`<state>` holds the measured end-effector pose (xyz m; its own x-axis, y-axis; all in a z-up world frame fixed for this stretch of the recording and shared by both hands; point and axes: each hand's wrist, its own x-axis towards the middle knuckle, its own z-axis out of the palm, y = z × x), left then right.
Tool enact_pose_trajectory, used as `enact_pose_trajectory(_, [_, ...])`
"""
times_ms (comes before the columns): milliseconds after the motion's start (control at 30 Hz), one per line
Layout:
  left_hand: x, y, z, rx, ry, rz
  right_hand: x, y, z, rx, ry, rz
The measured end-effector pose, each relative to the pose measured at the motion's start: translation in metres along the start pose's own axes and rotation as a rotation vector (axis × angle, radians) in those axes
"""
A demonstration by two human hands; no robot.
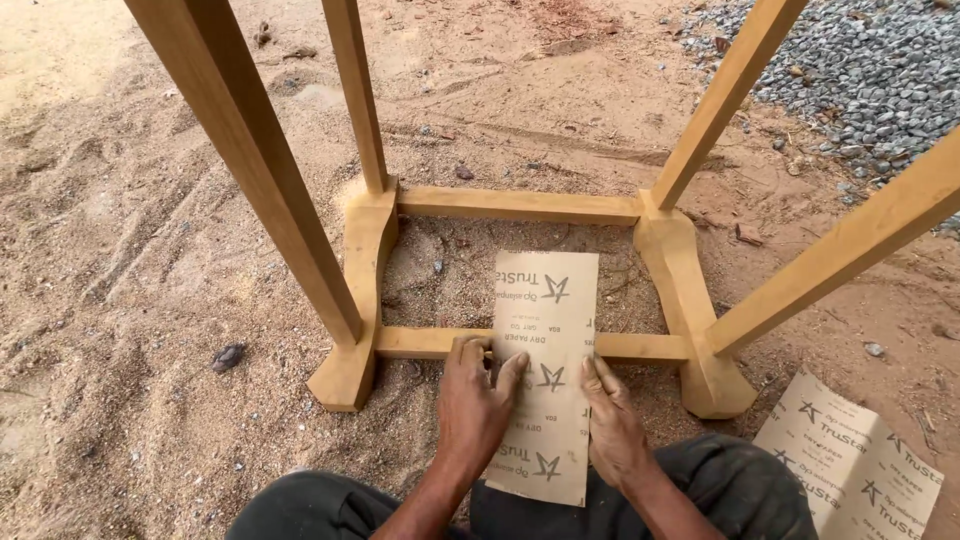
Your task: Manually fold and tear sheets of sandpaper to appropriate sizes for woodworking.
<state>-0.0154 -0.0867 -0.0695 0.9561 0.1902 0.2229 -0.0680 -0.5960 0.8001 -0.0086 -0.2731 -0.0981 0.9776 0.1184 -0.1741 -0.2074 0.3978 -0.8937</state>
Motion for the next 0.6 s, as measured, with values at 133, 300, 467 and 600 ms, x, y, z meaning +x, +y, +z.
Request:
enact_pose_trajectory(133, [0.008, 0.019, -0.014, -0.020, -0.061, -0.164, 0.004, 0.008, -0.005, 0.049, 0.033, 0.072])
enact_pose_trajectory(300, [0.017, 0.020, -0.023, -0.550, -0.495, -0.338, -0.003, -0.012, 0.005, 0.173, -0.070, 0.155])
enact_pose_trajectory(467, [0.020, -0.009, -0.016, -0.870, -0.622, -0.310, -0.001, -0.019, 0.003, 0.291, -0.198, 0.197])
enact_pose_trajectory(600, [0.023, -0.010, -0.027, -0.946, -0.595, -0.342, 0.008, -0.015, -0.003, 0.044, -0.263, 0.094])
